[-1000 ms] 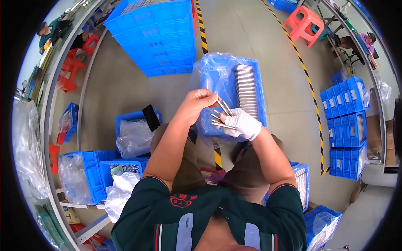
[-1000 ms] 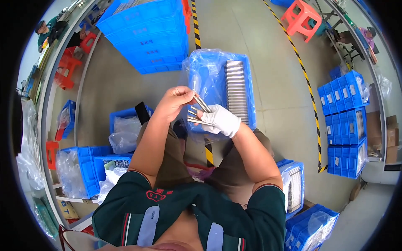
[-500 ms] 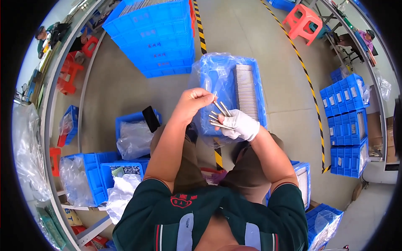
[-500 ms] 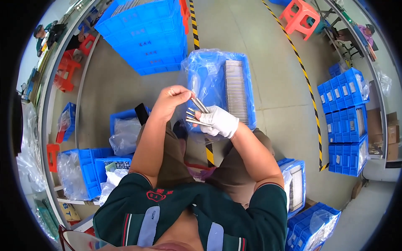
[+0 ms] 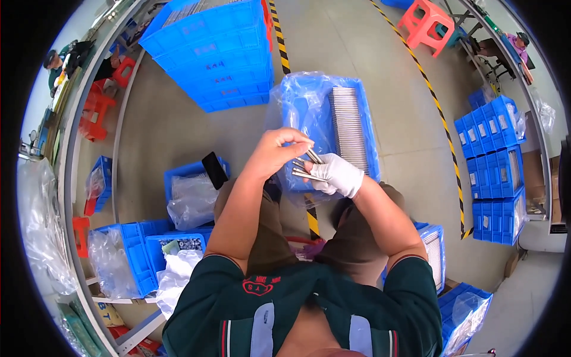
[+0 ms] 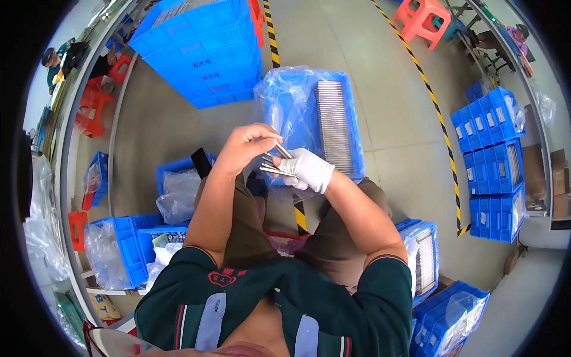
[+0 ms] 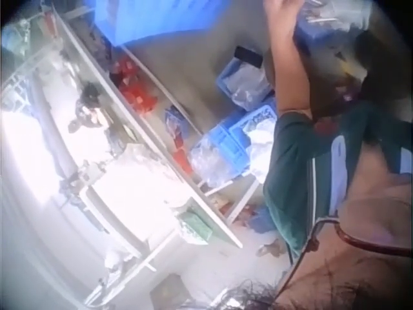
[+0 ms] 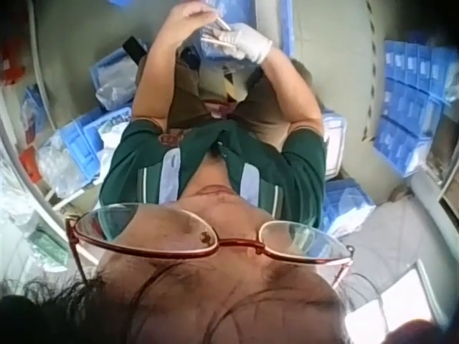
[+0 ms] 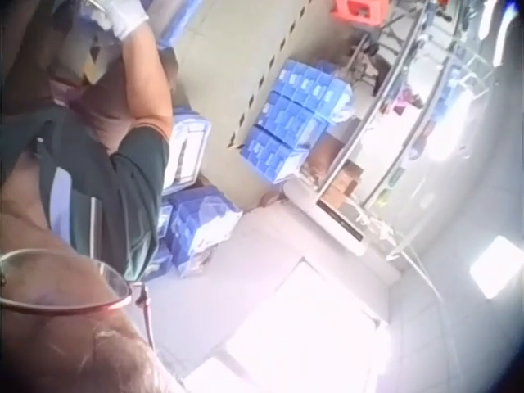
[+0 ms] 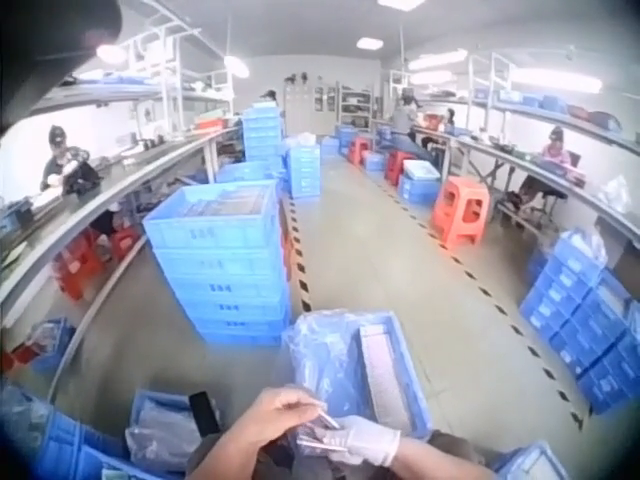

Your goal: The person fits small rings onto metal rods by hand and stacks the assembled rods into a plastic crate.

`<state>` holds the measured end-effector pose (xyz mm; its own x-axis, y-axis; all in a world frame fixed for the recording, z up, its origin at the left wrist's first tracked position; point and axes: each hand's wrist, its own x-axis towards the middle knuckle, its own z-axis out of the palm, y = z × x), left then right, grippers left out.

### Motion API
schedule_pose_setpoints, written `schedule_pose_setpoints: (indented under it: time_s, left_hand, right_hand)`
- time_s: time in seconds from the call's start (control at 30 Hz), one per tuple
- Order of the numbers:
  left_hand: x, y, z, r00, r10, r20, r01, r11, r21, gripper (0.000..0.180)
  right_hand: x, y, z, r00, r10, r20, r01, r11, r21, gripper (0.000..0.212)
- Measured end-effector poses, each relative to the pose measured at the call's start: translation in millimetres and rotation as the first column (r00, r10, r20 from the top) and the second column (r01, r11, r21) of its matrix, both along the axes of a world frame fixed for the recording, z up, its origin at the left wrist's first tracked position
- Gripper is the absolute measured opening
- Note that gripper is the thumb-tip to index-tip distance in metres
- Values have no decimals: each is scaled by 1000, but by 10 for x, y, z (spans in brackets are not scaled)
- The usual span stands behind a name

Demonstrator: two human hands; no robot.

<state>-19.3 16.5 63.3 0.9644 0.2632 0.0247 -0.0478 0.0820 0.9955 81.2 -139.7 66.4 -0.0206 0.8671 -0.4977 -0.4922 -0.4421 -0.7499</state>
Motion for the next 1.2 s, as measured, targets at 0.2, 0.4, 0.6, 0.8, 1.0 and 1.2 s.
schedule_pose_setpoints:
  time_s: [0.2,0.4,0.6,0.8,1.0,1.2]
  left_hand:
    - [49,-38,-38,990,139,33,-133,982,-134,13]
    - [154,-205,-165,986,158,55,-83,749,-658,18]
    - [191,-365,-174,986,-153,-67,142,979,-148,19]
    - [216,-242,-210,966,236,-103,-253,945,-209,21]
    - [200,-279,-102,956,254,-149,-289,902,-322,20]
    - [185,-299,-72,968,145,-204,-219,886,-410,19]
  right_hand:
    - [66,-18,-9,1000,-1,-2,1,1000,5,32]
    - [26,-8,-168,994,61,-92,-50,991,124,22]
    - [-32,78,-405,988,89,128,-96,994,52,18]
    - [374,299,-413,875,357,327,-349,933,-85,22]
    - [1368,738,-991,35,198,980,-37,980,-197,26]
    - [2123,1083,-1433,-422,-16,907,125,989,76,8]
